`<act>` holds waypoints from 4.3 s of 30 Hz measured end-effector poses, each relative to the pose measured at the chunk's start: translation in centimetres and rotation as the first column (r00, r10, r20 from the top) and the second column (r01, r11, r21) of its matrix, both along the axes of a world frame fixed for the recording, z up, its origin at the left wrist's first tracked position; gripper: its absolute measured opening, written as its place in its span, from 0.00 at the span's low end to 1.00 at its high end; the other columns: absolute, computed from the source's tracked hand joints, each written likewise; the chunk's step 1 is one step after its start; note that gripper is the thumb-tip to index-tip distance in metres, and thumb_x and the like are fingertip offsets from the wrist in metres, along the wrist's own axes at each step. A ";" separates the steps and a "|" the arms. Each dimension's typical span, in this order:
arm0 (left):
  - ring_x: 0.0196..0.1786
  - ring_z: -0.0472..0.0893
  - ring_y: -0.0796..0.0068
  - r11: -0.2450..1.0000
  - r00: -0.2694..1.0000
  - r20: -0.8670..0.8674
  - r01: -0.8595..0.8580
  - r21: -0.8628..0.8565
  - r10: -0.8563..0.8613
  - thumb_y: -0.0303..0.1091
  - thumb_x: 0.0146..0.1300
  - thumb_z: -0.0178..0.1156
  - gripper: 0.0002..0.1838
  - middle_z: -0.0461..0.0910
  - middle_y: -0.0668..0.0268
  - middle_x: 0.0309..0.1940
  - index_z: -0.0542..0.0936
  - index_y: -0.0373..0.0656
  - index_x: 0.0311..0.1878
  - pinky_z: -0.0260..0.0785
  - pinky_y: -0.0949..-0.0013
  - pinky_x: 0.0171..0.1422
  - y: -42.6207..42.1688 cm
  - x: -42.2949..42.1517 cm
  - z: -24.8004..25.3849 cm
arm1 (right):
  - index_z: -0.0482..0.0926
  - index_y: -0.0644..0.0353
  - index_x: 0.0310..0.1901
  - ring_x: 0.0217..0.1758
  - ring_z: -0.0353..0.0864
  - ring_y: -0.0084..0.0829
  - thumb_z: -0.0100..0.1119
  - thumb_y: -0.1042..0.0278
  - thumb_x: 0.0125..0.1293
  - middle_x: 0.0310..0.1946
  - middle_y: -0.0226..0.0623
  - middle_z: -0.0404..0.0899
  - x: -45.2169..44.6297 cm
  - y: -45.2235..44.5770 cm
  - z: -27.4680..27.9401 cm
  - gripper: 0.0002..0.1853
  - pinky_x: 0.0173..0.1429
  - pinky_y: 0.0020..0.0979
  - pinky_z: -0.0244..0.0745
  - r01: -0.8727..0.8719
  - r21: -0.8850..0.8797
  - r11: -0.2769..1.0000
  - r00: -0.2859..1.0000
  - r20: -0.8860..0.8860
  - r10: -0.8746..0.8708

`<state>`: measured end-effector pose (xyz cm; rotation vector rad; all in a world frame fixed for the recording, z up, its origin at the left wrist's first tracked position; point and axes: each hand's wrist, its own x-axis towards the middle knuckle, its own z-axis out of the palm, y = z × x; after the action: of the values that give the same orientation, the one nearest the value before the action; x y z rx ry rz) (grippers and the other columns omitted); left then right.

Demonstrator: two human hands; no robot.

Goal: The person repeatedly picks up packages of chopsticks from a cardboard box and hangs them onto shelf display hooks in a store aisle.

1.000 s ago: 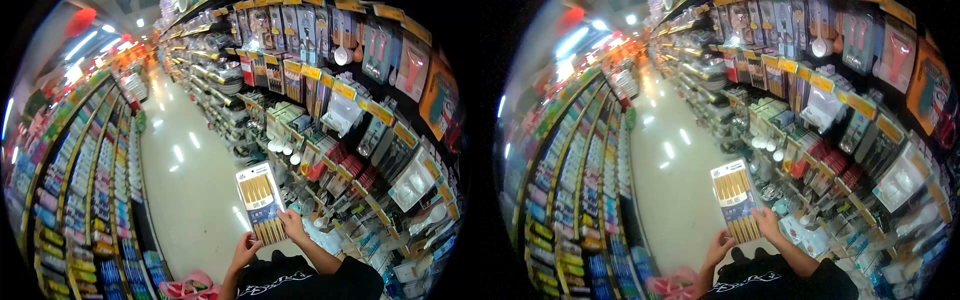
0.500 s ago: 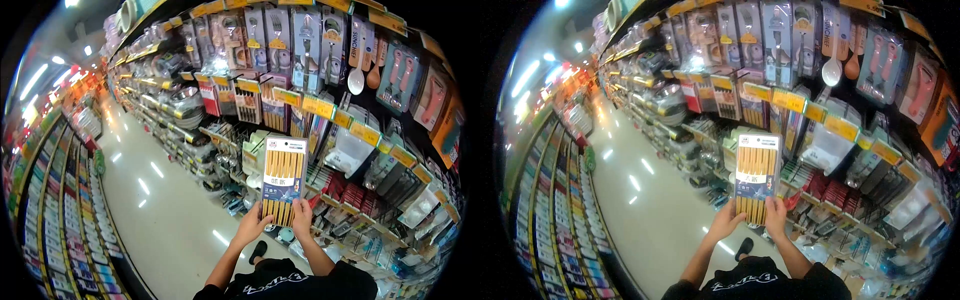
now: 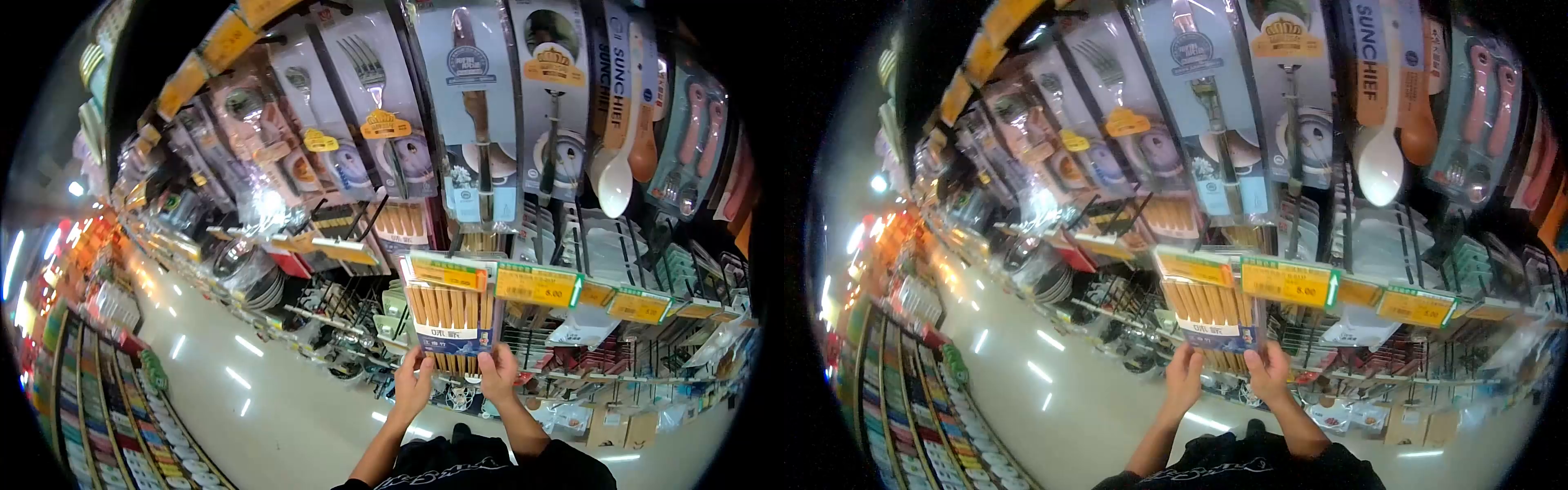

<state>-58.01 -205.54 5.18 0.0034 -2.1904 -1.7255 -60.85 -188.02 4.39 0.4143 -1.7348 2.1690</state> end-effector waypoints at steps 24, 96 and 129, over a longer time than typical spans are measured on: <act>0.35 0.76 0.54 0.715 0.716 -0.009 0.698 0.036 -0.698 0.46 0.68 0.57 0.20 0.77 0.50 0.35 0.73 0.34 0.46 0.69 0.60 0.43 -8.3 -7.9 -0.9 | 0.72 0.66 0.51 0.45 0.70 0.19 0.47 0.56 0.74 0.44 0.29 0.76 1.7 -8.4 0.9 0.19 0.52 0.24 0.65 0.615 0.060 0.786 0.780 0.096 -0.618; 0.51 0.69 0.72 0.780 0.824 -0.361 0.546 0.305 -0.436 0.30 0.66 0.57 0.15 0.68 0.60 0.49 0.68 0.38 0.52 0.62 0.68 0.58 12.8 4.9 -0.4 | 0.73 0.65 0.51 0.46 0.82 0.35 0.60 0.64 0.64 0.51 0.42 0.80 17.3 5.2 4.9 0.18 0.52 0.34 0.75 0.174 0.559 0.811 0.863 0.310 -0.399; 0.31 0.79 0.64 -0.969 -0.769 0.639 0.156 0.190 0.002 0.42 0.61 0.56 0.15 0.81 0.58 0.29 0.81 0.41 0.40 0.72 0.59 0.37 81.2 45.1 -35.2 | 0.69 0.69 0.60 0.48 0.82 0.41 0.64 0.54 0.61 0.52 0.50 0.78 69.0 60.3 -6.4 0.32 0.55 0.36 0.76 0.664 0.688 0.294 -0.177 0.526 -0.832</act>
<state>-12.90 -124.30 -29.98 1.6115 0.5887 -0.1632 8.11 -127.75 -1.96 -1.7153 -1.6944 1.1117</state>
